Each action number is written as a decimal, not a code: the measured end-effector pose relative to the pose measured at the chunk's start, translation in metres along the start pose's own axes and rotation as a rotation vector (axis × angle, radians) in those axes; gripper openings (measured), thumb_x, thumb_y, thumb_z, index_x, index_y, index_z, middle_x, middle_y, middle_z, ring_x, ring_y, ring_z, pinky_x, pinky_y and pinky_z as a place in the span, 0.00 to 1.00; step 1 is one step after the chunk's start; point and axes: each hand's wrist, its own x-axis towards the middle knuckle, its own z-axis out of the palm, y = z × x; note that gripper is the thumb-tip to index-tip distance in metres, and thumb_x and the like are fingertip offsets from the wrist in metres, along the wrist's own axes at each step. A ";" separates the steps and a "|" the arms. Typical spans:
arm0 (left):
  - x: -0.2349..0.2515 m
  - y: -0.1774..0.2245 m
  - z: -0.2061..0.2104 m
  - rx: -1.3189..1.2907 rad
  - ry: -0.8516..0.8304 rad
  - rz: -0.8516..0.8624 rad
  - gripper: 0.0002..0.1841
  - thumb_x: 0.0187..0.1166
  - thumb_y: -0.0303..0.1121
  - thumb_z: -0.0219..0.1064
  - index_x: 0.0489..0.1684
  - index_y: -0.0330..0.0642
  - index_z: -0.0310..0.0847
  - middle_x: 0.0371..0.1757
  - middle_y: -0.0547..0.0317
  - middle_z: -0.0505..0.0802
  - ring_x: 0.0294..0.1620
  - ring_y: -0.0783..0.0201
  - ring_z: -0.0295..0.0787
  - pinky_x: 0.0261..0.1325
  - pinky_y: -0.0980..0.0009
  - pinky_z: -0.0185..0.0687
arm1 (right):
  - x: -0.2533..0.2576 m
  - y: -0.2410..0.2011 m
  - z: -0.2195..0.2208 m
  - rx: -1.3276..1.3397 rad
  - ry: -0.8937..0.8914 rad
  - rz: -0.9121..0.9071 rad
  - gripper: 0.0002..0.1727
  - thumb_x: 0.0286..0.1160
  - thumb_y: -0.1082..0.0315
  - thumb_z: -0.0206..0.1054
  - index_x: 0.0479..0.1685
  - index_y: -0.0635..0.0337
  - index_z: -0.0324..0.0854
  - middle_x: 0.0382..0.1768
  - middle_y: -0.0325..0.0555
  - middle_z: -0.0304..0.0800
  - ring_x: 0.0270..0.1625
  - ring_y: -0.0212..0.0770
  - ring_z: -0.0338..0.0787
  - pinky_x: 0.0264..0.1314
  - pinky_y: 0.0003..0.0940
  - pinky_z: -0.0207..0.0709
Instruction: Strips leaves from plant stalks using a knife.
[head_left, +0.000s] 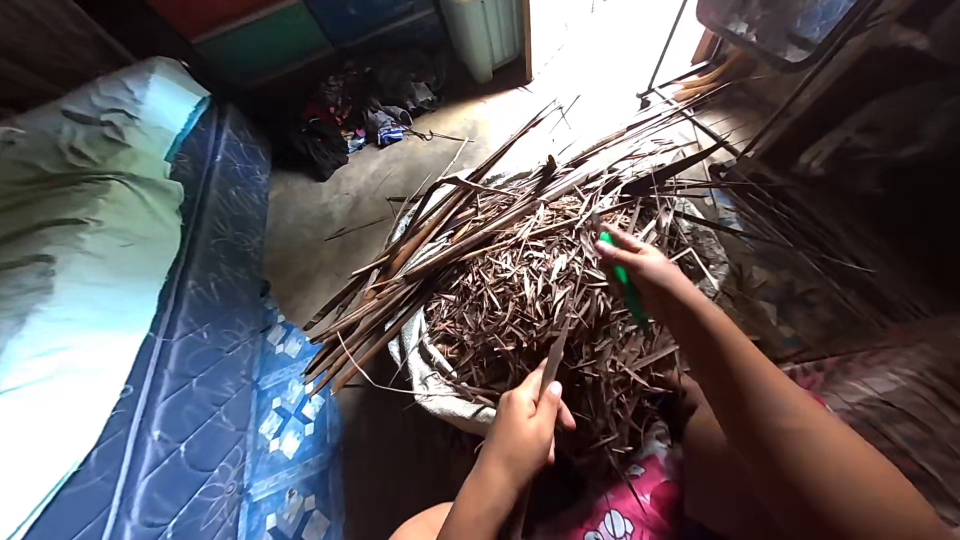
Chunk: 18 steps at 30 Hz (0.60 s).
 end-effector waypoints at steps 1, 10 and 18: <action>-0.002 -0.004 -0.001 -0.006 0.002 0.009 0.24 0.92 0.33 0.49 0.85 0.38 0.67 0.28 0.67 0.91 0.10 0.78 0.69 0.14 0.80 0.69 | 0.004 -0.001 -0.007 0.052 0.097 -0.038 0.27 0.91 0.60 0.60 0.87 0.48 0.67 0.28 0.37 0.79 0.19 0.27 0.73 0.20 0.21 0.70; 0.015 0.000 -0.024 0.213 0.345 -0.105 0.17 0.95 0.37 0.49 0.51 0.35 0.82 0.24 0.64 0.89 0.11 0.76 0.71 0.19 0.77 0.70 | -0.032 0.014 0.039 -0.697 -0.208 -0.106 0.21 0.82 0.71 0.58 0.72 0.66 0.74 0.47 0.59 0.85 0.43 0.49 0.86 0.48 0.49 0.79; 0.040 0.013 -0.018 0.540 0.421 -0.237 0.22 0.95 0.34 0.47 0.78 0.34 0.76 0.63 0.39 0.91 0.67 0.47 0.88 0.74 0.49 0.76 | -0.089 0.045 0.094 -1.275 -0.422 -0.219 0.19 0.95 0.59 0.48 0.68 0.60 0.75 0.45 0.59 0.91 0.51 0.61 0.94 0.49 0.56 0.85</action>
